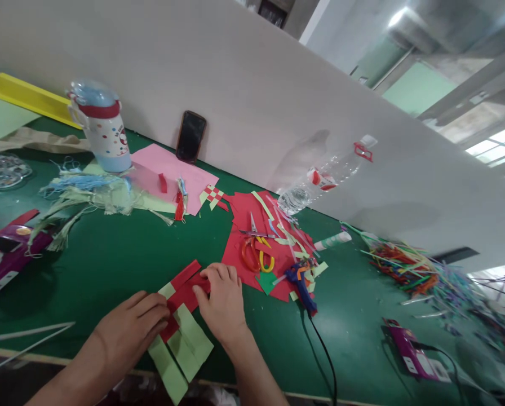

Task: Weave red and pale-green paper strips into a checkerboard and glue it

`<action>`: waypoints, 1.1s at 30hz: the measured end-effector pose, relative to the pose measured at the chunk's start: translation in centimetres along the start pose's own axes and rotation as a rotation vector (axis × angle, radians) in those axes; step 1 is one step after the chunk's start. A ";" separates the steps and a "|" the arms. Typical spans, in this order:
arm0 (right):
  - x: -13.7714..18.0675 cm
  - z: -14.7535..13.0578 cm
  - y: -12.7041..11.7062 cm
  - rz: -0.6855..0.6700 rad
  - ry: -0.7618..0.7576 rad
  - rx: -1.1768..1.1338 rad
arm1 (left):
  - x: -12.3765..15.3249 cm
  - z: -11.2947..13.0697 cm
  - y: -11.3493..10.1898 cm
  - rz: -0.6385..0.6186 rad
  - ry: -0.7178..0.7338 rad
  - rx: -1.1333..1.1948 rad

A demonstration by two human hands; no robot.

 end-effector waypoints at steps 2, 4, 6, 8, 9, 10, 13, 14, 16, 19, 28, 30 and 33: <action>0.1 -0.1 0.1 0.000 -0.008 -0.033 | -0.1 0.0 0.0 -0.006 -0.003 -0.011; 0.2 -0.3 0.3 0.000 -0.024 -0.043 | -0.2 0.1 0.0 -0.019 -0.014 -0.014; 0.2 -0.2 0.3 0.000 -0.023 -0.009 | -0.2 0.3 0.0 -0.034 -0.025 -0.016; 0.2 0.1 0.3 -0.005 -0.003 0.047 | -0.3 0.3 0.0 -0.047 -0.037 -0.010; 0.1 0.2 0.3 -0.012 0.005 0.068 | -0.3 0.3 0.0 -0.050 -0.041 -0.003; 0.0 0.2 0.3 -0.018 0.011 0.079 | -0.3 0.3 0.0 -0.049 -0.046 0.005; -0.2 0.0 0.2 -0.023 0.015 0.056 | -0.4 0.2 0.1 -0.052 -0.052 0.021; -0.2 -0.1 0.1 -0.021 0.014 0.041 | -0.4 0.2 0.2 -0.054 -0.050 0.021; -0.2 -0.3 0.2 -0.011 0.004 0.011 | -0.4 0.2 0.2 -0.052 -0.048 0.017; 0.0 -0.6 0.3 0.017 -0.036 -0.037 | -0.3 0.2 0.2 -0.032 -0.050 0.017; 0.6 -0.8 0.1 0.122 -0.155 -0.076 | -0.2 -0.8 1.6 -0.145 -0.192 0.069; 0.7 -0.9 -0.1 0.163 -0.190 -0.088 | -0.2 -0.9 1.6 -0.161 -0.206 0.090; 0.9 -1.1 -0.4 0.217 -0.241 -0.085 | -0.1 -1.1 1.4 -0.165 -0.229 0.117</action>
Point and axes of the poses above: each hand's wrist, its own x-axis away from the middle knuckle, its own y-axis out of the palm, z = x × y, the point moved 8 cm from there along -x, towards the middle knuckle, and after that the axes turned 4 degrees about -x, right-handed, at the moved point
